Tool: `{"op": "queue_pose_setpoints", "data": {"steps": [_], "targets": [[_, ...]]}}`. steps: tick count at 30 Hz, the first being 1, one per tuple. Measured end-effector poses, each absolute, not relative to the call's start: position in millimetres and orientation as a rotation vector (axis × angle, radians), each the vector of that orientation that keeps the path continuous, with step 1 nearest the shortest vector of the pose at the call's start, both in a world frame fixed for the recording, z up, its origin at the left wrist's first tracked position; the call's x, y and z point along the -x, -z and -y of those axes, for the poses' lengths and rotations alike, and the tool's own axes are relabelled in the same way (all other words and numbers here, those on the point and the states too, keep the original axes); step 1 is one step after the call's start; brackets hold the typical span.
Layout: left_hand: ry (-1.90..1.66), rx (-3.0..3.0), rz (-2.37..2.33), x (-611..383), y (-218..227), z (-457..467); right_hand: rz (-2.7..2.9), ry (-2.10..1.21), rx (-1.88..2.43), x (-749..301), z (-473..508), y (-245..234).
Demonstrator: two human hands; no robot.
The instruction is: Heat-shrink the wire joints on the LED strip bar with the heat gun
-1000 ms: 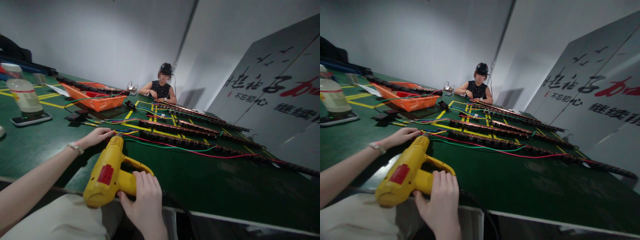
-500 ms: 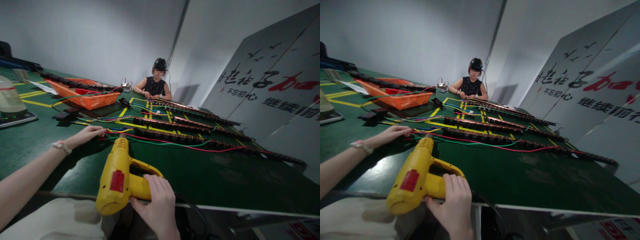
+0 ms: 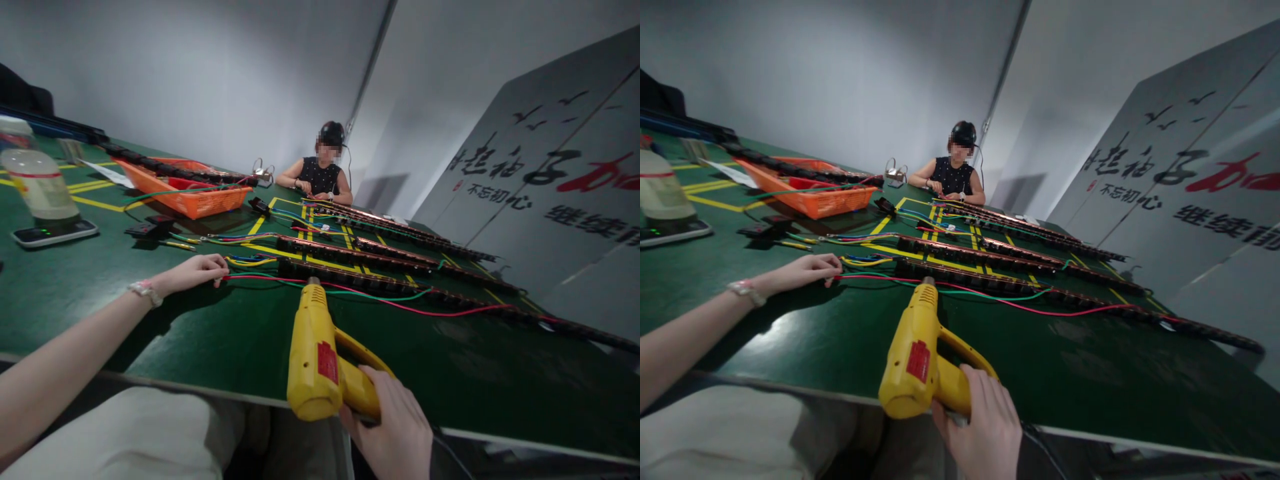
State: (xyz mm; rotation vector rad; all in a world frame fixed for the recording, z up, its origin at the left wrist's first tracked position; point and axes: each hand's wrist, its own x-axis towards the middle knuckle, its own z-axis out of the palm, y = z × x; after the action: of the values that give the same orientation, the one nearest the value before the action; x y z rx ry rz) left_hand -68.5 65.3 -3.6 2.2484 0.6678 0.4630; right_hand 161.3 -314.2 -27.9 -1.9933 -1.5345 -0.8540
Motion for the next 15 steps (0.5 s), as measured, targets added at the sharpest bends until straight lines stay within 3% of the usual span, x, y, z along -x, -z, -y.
{"op": "queue_pose_setpoints", "data": {"steps": [15], "targets": [[-0.507,-2.279,-0.599,67.2,3.8,-62.8,1.542,0.705,1.942,-120.2,288.2,29.8]]}}
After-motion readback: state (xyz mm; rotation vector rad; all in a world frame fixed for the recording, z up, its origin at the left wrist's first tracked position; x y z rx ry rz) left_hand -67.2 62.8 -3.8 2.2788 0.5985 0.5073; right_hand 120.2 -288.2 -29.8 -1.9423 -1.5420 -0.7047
